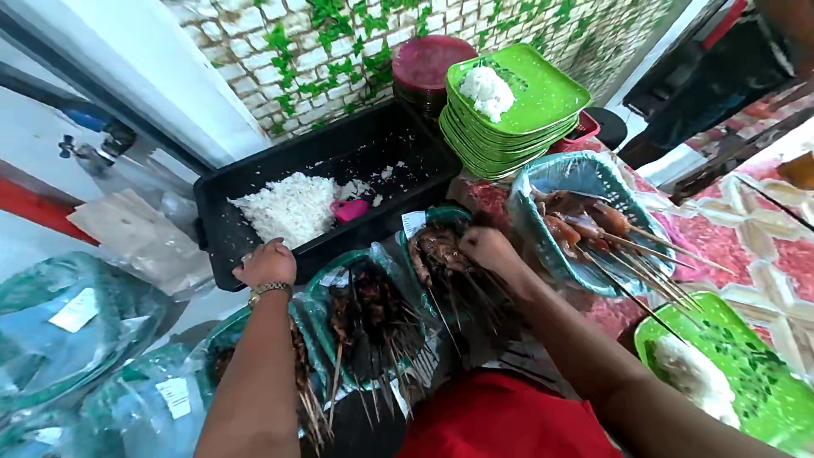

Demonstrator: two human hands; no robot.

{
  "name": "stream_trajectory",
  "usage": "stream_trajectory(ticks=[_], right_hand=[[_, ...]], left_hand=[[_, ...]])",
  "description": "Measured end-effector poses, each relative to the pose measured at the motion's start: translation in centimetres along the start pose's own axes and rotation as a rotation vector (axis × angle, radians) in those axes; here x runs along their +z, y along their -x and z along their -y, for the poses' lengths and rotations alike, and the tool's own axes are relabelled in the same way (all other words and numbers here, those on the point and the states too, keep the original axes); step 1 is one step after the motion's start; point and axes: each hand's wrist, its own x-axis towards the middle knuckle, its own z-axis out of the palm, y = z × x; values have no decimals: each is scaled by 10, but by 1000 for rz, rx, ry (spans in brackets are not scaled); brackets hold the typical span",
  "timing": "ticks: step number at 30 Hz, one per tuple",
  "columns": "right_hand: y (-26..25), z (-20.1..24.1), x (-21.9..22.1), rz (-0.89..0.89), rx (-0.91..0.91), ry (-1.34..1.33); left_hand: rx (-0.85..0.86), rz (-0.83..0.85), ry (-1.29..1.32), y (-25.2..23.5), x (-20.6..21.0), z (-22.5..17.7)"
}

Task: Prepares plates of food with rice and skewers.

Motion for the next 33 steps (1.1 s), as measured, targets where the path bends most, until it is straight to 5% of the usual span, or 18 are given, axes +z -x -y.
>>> stream_trajectory(ticks=[3, 5, 9, 20, 33], right_hand=[[27, -36, 17, 142, 219, 68], [34, -42, 28, 77, 237, 40], [11, -26, 48, -126, 181, 12], [-32, 2, 64, 36, 332, 149], [-78, -10, 12, -196, 156, 121]], left_hand=[[10, 9, -9, -2, -3, 0], [10, 39, -4, 0, -7, -2], [35, 25, -11, 0, -4, 1], [46, 17, -14, -3, -1, 2], [25, 7, -51, -7, 5, 2]])
